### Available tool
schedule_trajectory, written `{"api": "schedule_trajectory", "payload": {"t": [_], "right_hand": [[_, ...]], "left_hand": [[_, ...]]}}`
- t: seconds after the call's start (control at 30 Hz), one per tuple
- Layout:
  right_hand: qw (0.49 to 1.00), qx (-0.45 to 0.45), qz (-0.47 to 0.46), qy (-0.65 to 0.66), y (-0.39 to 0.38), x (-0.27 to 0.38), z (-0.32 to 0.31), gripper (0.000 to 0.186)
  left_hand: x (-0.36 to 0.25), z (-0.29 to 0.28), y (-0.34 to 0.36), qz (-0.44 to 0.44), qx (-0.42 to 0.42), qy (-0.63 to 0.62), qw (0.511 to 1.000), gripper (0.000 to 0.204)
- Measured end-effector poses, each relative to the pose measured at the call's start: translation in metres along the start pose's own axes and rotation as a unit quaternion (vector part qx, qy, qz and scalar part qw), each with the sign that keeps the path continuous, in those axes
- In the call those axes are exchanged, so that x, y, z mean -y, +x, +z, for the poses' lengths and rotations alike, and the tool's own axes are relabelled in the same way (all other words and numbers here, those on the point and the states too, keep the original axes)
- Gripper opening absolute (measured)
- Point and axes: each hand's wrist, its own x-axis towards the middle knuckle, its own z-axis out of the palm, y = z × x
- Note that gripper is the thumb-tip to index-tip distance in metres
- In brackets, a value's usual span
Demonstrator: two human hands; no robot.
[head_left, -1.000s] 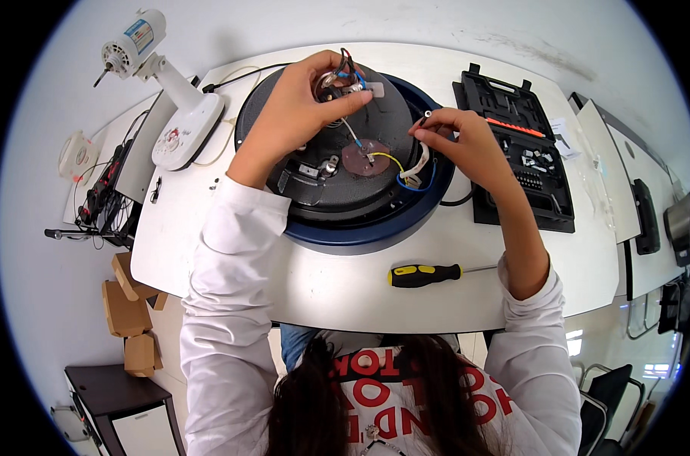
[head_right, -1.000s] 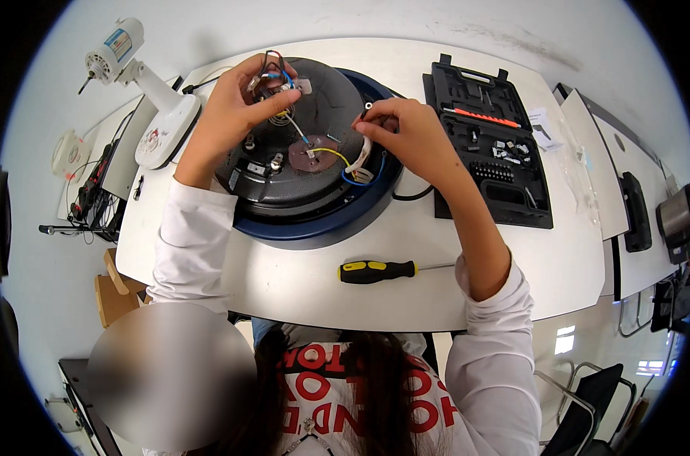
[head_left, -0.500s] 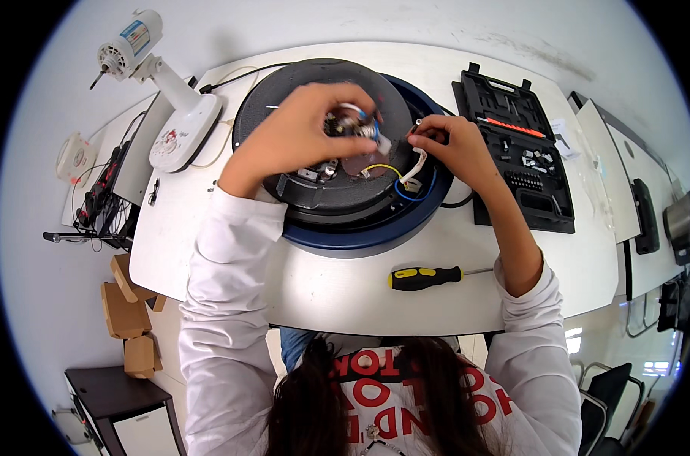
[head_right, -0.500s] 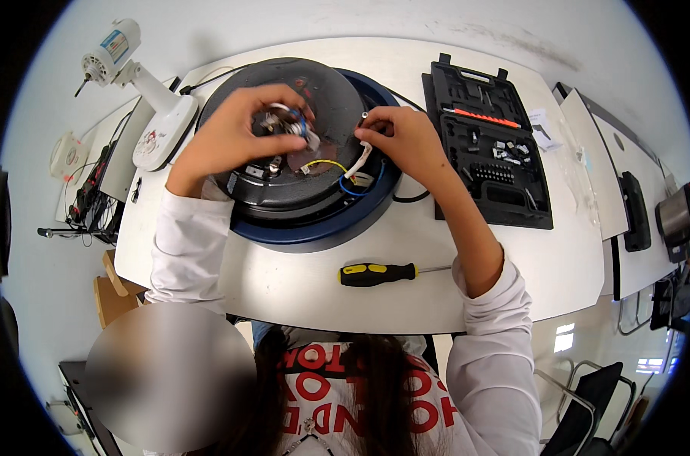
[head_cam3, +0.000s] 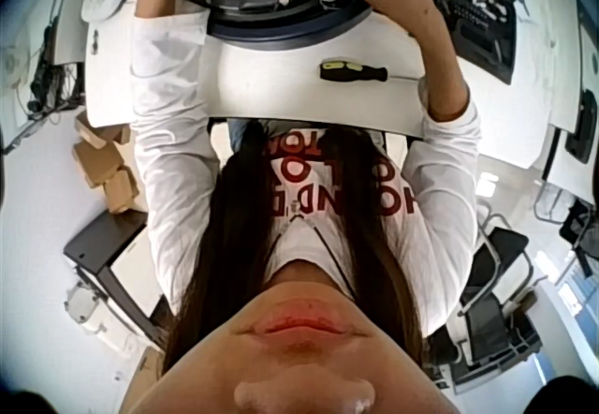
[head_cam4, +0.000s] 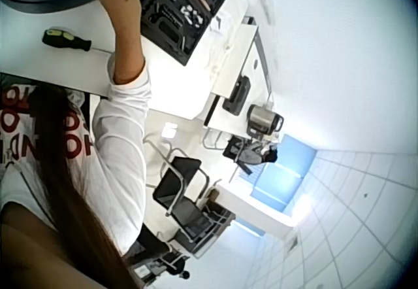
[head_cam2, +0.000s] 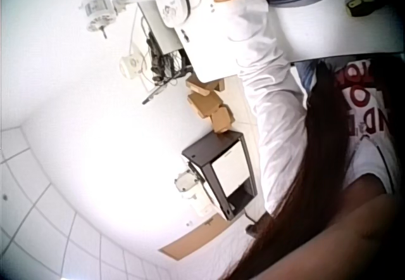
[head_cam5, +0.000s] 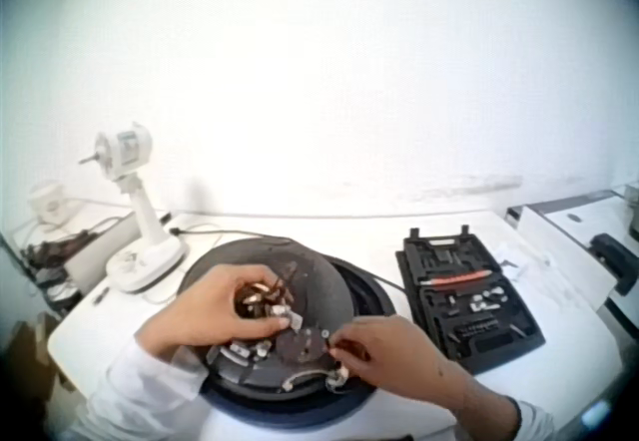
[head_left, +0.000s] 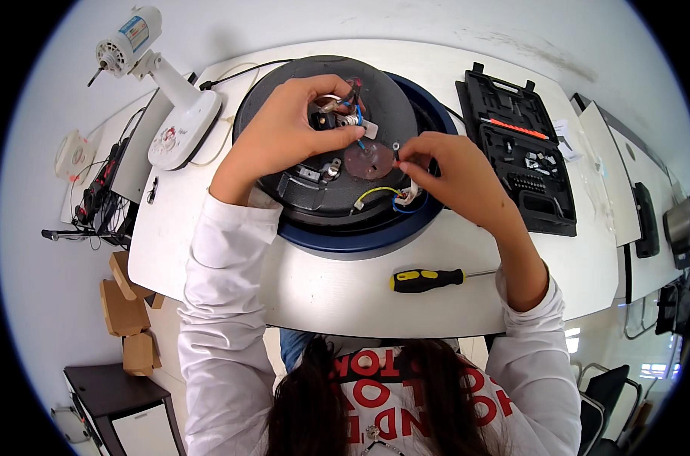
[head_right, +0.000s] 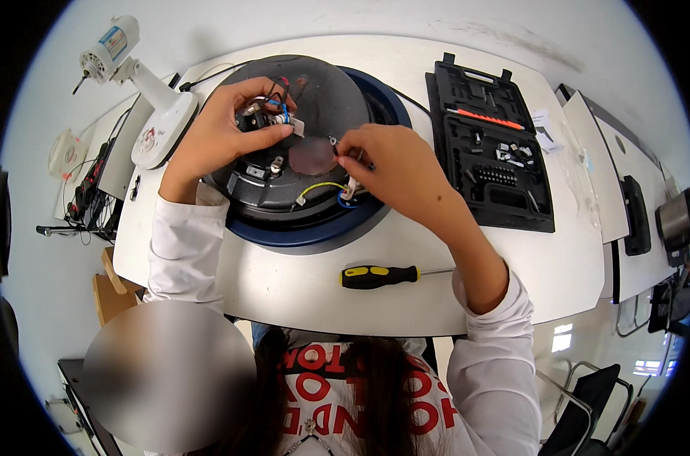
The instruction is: The person works on the underside of a circular appliance, manipulating multicolored wires and tightening terminal screws with a screwdriver. The person repeatedly adjusts wire positions and secures connections while the appliance remains on a white workbench.
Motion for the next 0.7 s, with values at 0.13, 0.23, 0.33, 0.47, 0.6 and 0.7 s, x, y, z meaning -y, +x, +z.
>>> {"api": "schedule_trajectory", "payload": {"t": [0.13,0.23,0.33,0.47,0.6,0.7], "right_hand": [[0.999,0.030,0.027,-0.004,-0.001,0.007,0.002,0.011],[0.998,0.018,0.033,0.043,0.000,0.005,0.008,0.011],[0.995,0.001,0.055,0.080,0.001,0.005,0.014,0.011],[1.000,0.003,0.030,0.000,0.003,0.000,0.016,0.010],[0.997,-0.017,-0.026,-0.066,0.001,0.003,0.016,0.009],[1.000,-0.012,0.020,-0.001,0.002,0.006,0.018,0.010]], "left_hand": [[0.000,0.000,-0.002,0.002,0.014,0.019,1.000,0.027],[0.005,0.000,-0.002,0.012,0.005,0.025,1.000,0.027],[0.006,0.001,-0.001,0.015,-0.008,0.029,0.999,0.027],[0.003,0.002,-0.002,0.017,-0.007,0.017,1.000,0.028],[0.005,0.006,-0.002,0.042,0.000,0.047,0.998,0.027],[0.001,0.012,0.000,0.065,-0.035,0.063,0.995,0.028]]}}
